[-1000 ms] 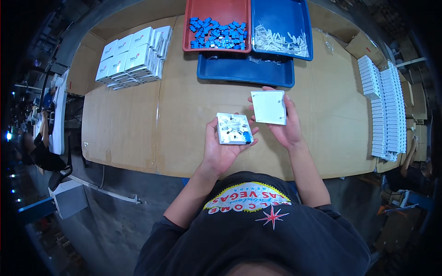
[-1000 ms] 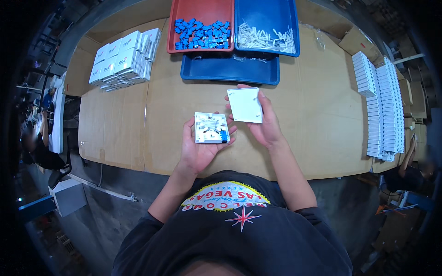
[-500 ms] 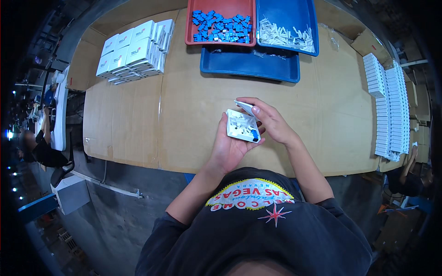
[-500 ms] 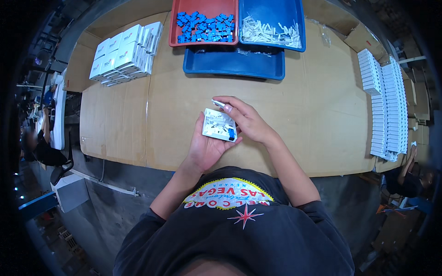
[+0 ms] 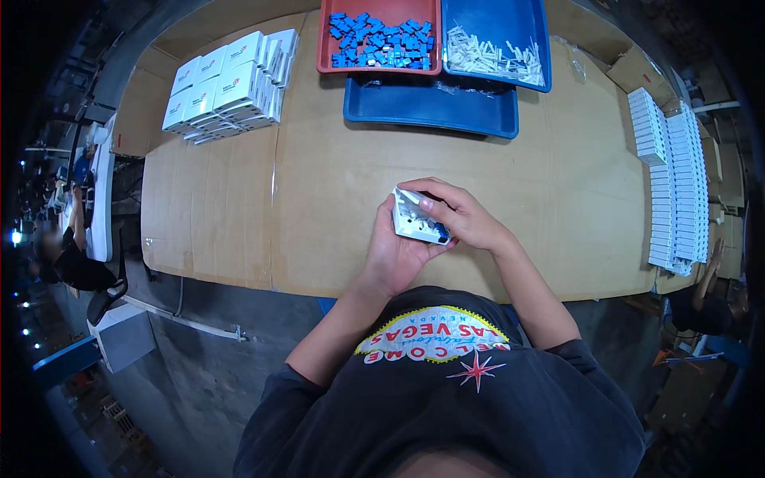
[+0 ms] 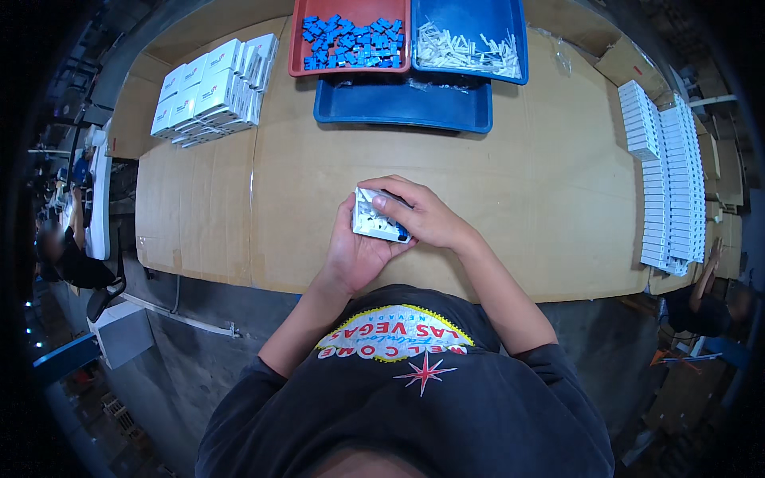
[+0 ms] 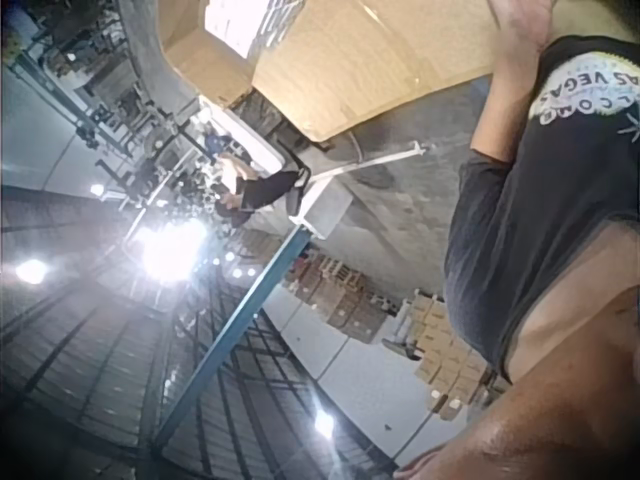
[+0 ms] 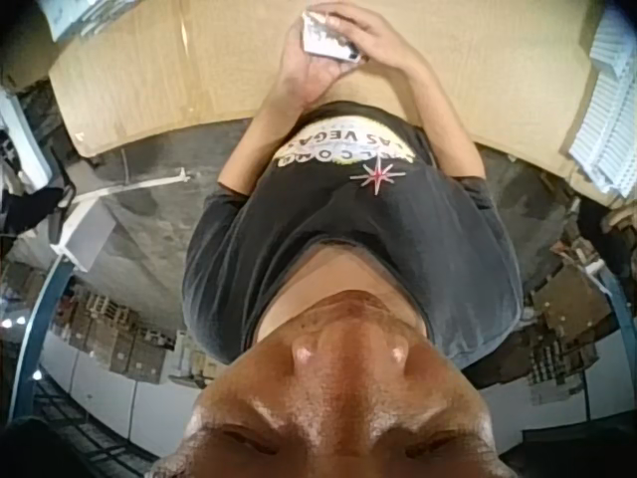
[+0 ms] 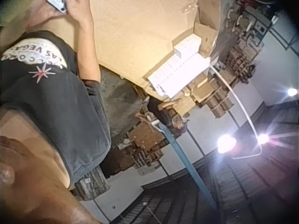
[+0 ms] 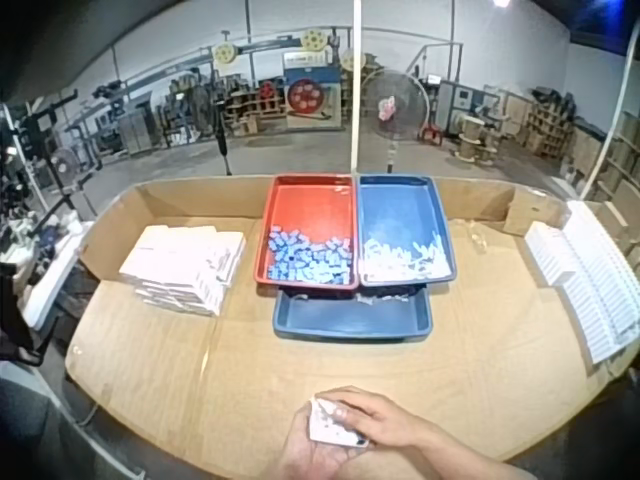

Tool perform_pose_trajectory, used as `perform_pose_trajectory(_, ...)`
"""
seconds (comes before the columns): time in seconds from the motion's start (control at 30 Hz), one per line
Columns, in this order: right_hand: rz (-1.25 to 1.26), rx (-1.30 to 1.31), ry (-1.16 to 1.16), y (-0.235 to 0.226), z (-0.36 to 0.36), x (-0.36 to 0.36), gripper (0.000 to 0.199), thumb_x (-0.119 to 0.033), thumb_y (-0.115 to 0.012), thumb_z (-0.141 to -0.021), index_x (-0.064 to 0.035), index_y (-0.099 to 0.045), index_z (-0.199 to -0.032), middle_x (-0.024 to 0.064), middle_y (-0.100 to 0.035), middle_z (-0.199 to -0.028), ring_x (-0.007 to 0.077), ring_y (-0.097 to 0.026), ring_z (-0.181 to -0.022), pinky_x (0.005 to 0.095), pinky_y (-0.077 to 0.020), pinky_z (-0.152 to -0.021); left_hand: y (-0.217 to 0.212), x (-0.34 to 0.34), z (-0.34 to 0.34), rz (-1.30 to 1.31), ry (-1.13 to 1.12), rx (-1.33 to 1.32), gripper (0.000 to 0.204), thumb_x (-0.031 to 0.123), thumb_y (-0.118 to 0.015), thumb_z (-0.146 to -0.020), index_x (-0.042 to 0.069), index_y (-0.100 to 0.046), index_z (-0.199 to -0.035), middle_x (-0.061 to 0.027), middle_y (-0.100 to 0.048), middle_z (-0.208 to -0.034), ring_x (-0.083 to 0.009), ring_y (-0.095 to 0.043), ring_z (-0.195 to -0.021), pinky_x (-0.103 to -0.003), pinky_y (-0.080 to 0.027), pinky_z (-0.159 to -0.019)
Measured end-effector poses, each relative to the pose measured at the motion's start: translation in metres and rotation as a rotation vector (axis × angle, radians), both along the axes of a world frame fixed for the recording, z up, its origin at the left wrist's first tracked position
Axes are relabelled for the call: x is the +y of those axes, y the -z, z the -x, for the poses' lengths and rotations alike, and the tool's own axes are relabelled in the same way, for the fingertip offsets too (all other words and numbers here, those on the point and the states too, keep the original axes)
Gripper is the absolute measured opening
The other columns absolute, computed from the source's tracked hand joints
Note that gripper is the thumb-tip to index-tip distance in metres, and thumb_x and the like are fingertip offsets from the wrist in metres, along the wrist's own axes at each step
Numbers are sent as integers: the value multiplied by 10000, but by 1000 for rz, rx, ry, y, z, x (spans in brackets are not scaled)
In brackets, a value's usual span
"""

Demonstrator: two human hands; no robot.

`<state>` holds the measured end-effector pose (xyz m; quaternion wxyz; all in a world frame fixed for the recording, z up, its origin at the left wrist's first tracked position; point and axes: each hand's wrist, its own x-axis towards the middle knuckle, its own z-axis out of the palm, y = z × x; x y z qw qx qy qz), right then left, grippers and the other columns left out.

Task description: Packing small electronic or plastic components into plastic bags and placing them into white retail boxes.

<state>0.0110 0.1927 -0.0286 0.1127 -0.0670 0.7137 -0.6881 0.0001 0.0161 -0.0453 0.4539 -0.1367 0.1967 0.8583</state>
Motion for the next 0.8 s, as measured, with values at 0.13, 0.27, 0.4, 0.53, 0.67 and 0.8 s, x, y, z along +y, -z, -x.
perform_pose_trajectory(0.13, 57, -159, -32, 4, 0, 1, 424, -279, -557, -1087, -46, -607, -1438, 91, -642, -1346, 186, -592, -1237, 338, -471, -1066, 8, -4, 3, -13, 30, -30, 573, 544, -277, -1090, 163, -510, -1449, -106, -596, -1406, -287, -616, -1252, -558, -527, -1032)
perform_pose_trajectory(0.27, 9, -152, -104, 8, 7, 8, 426, -274, -577, -1078, -41, -609, -1433, 88, -661, -1335, 168, -599, -1221, 334, -476, -1064, 16, -5, 4, -65, 61, -55, 601, 585, -249, -1092, 171, -517, -1436, -102, -602, -1379, -280, -625, -1202, -547, -537, -1003)
perform_pose_trajectory(0.4, 29, -205, -117, 12, 12, 10, 418, -264, -576, -1073, -33, -617, -1420, 78, -677, -1300, 160, -610, -1192, 332, -482, -1055, 7, 4, 1, 63, 25, -120, 638, 629, -221, -1094, 175, -511, -1436, -104, -592, -1380, -285, -615, -1206, -549, -539, -1000)
perform_pose_trajectory(0.53, 67, -216, -81, 16, 12, 7, 398, -256, -575, -1066, -30, -645, -1386, 77, -698, -1258, 149, -625, -1157, 322, -492, -1037, 16, 5, 2, 13, 14, -115, 657, 636, -207, -1097, 164, -495, -1452, -117, -574, -1405, -305, -594, -1244, -564, -521, -1028)
perform_pose_trajectory(0.67, 80, -216, -43, 22, 10, 10, 392, -263, -574, -1069, -36, -676, -1372, 72, -726, -1203, 130, -641, -1098, 304, -516, -986, 8, 8, 4, 59, 24, -154, 636, 592, -203, -1111, 144, -478, -1469, -138, -564, -1426, -329, -580, -1277, -572, -501, -1060)
perform_pose_trajectory(0.8, 48, -253, -54, 20, 8, 12, 396, -281, -581, -1072, -48, -685, -1375, 61, -739, -1173, 116, -646, -1056, 285, -527, -939, 7, 11, 3, 39, -2, -147, 621, 567, -205, -1118, 139, -463, -1486, -146, -553, -1450, -348, -563, -1311, -577, -466, -1103)
